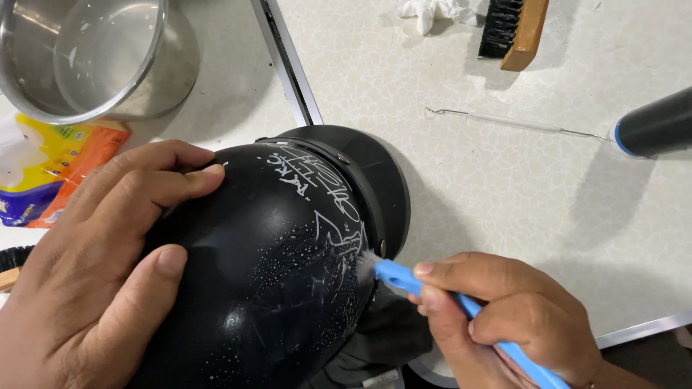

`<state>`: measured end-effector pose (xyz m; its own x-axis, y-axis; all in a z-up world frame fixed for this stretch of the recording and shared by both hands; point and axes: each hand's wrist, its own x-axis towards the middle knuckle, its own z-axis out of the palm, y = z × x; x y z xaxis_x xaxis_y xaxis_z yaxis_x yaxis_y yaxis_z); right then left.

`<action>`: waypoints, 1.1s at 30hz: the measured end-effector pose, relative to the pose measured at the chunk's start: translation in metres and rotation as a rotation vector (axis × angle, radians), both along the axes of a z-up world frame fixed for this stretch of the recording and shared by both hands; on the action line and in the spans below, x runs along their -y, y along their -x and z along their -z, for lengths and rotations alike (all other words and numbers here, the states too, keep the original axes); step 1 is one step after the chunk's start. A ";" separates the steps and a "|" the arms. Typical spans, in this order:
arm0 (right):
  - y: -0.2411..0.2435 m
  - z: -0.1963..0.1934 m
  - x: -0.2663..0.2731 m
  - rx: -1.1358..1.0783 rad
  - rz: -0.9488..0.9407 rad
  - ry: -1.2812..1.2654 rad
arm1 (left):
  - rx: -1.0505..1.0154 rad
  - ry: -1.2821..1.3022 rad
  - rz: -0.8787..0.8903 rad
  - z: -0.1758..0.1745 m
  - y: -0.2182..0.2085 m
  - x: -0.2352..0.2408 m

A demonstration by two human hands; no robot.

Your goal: The person scrubs a black helmet with a blue brush and a white cleaning foam, then wipes the surface with a cloth. The person repeatedly applies foam and scrubs different areas of the helmet, rotating it to access various sides.

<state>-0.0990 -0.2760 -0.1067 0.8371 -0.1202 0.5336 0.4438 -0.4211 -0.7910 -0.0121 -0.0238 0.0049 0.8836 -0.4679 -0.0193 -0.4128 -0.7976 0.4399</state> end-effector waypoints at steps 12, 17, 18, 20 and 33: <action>0.028 -0.003 0.016 -0.226 -0.046 -0.203 | -0.057 -0.007 0.042 -0.004 -0.001 -0.013; 0.047 -0.001 0.043 -0.312 -0.075 -0.266 | -0.004 0.060 0.106 -0.005 -0.001 -0.013; 0.052 -0.001 0.045 -0.366 -0.059 -0.319 | -0.005 0.068 0.113 -0.006 0.001 -0.015; 0.059 0.006 0.055 -0.509 -0.015 -0.432 | 0.002 0.088 0.128 -0.010 0.005 -0.015; 0.076 0.015 0.071 -0.822 -0.350 -0.542 | 0.192 0.163 0.060 -0.020 0.048 -0.005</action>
<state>-0.1747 -0.3466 -0.1214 0.9520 0.1462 -0.2689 -0.2878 0.1286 -0.9490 -0.0605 -0.0186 0.0252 0.8342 -0.5029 0.2264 -0.5458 -0.6941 0.4693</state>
